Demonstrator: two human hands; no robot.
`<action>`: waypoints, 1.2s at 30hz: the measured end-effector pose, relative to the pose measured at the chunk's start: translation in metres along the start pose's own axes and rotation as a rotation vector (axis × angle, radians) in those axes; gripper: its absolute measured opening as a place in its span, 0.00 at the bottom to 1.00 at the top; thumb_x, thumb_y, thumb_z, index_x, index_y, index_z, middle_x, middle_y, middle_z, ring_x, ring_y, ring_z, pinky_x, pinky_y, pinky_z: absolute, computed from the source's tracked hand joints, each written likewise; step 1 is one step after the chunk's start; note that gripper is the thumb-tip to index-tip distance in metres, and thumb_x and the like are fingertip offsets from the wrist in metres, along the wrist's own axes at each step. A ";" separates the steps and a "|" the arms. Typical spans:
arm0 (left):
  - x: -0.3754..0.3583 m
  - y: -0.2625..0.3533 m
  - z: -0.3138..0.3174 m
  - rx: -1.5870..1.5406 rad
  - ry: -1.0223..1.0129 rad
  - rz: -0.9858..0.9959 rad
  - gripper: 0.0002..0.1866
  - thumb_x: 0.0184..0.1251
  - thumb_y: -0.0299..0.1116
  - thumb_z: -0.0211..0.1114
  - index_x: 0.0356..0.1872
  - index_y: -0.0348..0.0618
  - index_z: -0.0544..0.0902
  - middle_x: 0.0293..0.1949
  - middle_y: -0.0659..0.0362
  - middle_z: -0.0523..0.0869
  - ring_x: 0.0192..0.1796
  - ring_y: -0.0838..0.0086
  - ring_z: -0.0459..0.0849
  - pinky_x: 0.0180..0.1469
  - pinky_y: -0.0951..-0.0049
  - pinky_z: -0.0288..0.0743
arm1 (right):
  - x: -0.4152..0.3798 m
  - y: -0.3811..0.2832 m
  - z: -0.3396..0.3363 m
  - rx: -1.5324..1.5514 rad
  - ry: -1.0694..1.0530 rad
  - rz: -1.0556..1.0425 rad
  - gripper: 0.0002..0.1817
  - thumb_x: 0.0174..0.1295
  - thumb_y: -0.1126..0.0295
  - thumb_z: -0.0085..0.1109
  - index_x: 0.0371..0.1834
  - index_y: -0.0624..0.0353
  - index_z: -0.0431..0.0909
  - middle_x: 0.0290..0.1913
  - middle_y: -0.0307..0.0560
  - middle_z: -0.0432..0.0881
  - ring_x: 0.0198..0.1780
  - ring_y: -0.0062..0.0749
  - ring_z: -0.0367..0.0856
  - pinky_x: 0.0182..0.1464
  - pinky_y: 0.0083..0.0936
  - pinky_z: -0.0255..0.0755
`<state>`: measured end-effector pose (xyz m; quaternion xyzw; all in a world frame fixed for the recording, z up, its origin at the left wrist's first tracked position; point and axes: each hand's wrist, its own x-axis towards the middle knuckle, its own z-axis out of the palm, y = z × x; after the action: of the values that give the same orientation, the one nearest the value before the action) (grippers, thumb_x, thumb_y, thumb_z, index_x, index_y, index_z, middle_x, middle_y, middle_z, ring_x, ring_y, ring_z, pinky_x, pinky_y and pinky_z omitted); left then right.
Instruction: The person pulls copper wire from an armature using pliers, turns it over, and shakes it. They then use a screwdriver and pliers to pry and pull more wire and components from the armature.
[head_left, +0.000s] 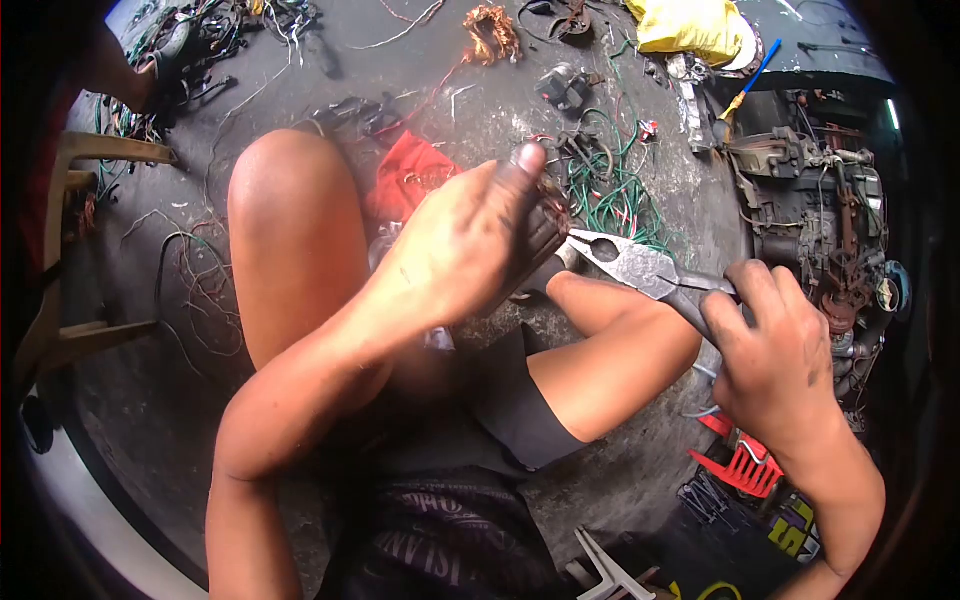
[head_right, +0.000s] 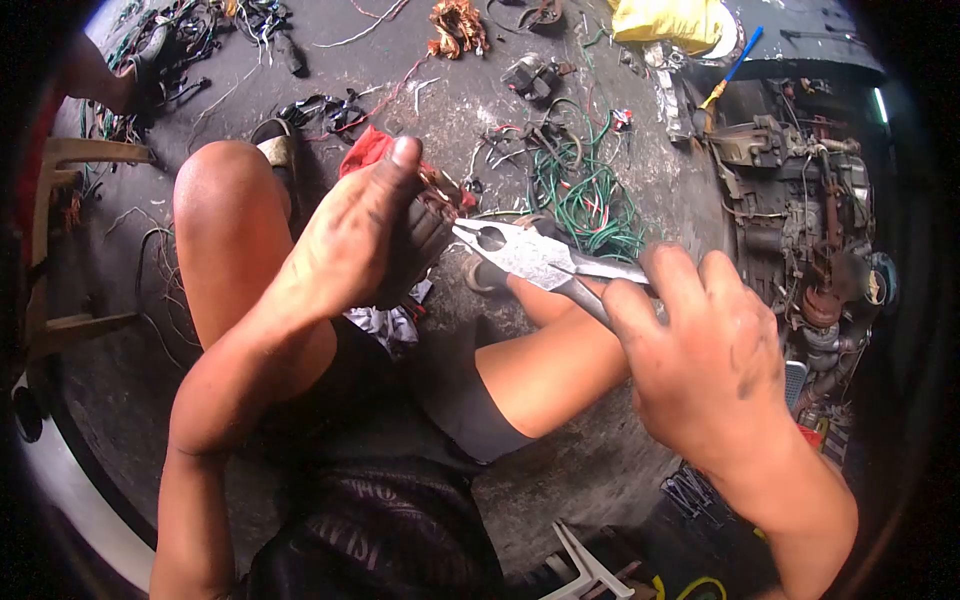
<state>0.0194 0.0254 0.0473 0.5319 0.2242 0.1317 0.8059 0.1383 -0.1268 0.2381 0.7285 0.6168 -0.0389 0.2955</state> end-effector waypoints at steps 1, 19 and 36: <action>0.001 -0.002 0.001 -0.323 -0.057 -0.075 0.28 0.80 0.52 0.45 0.37 0.35 0.82 0.32 0.58 0.83 0.33 0.79 0.77 0.38 0.77 0.73 | -0.002 0.002 0.002 0.032 0.018 0.004 0.20 0.40 0.81 0.62 0.40 0.55 0.81 0.46 0.50 0.76 0.44 0.49 0.75 0.43 0.40 0.73; -0.002 0.019 -0.002 -0.127 -0.104 0.045 0.26 0.78 0.52 0.50 0.36 0.37 0.81 0.30 0.60 0.82 0.33 0.81 0.79 0.37 0.80 0.72 | 0.003 0.009 -0.048 -0.180 -0.008 -0.031 0.22 0.38 0.79 0.60 0.43 0.58 0.83 0.71 0.53 0.68 0.66 0.53 0.70 0.72 0.54 0.56; -0.003 0.011 -0.004 0.471 0.140 0.377 0.22 0.75 0.48 0.56 0.35 0.34 0.77 0.24 0.39 0.81 0.31 0.42 0.82 0.33 0.54 0.72 | 0.023 0.020 -0.050 0.203 -0.014 -0.083 0.20 0.39 0.81 0.56 0.41 0.64 0.80 0.55 0.61 0.74 0.55 0.60 0.76 0.57 0.41 0.70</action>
<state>0.0151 0.0313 0.0567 0.7258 0.2010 0.2597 0.6045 0.1466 -0.0837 0.2770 0.7283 0.6373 -0.1184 0.2225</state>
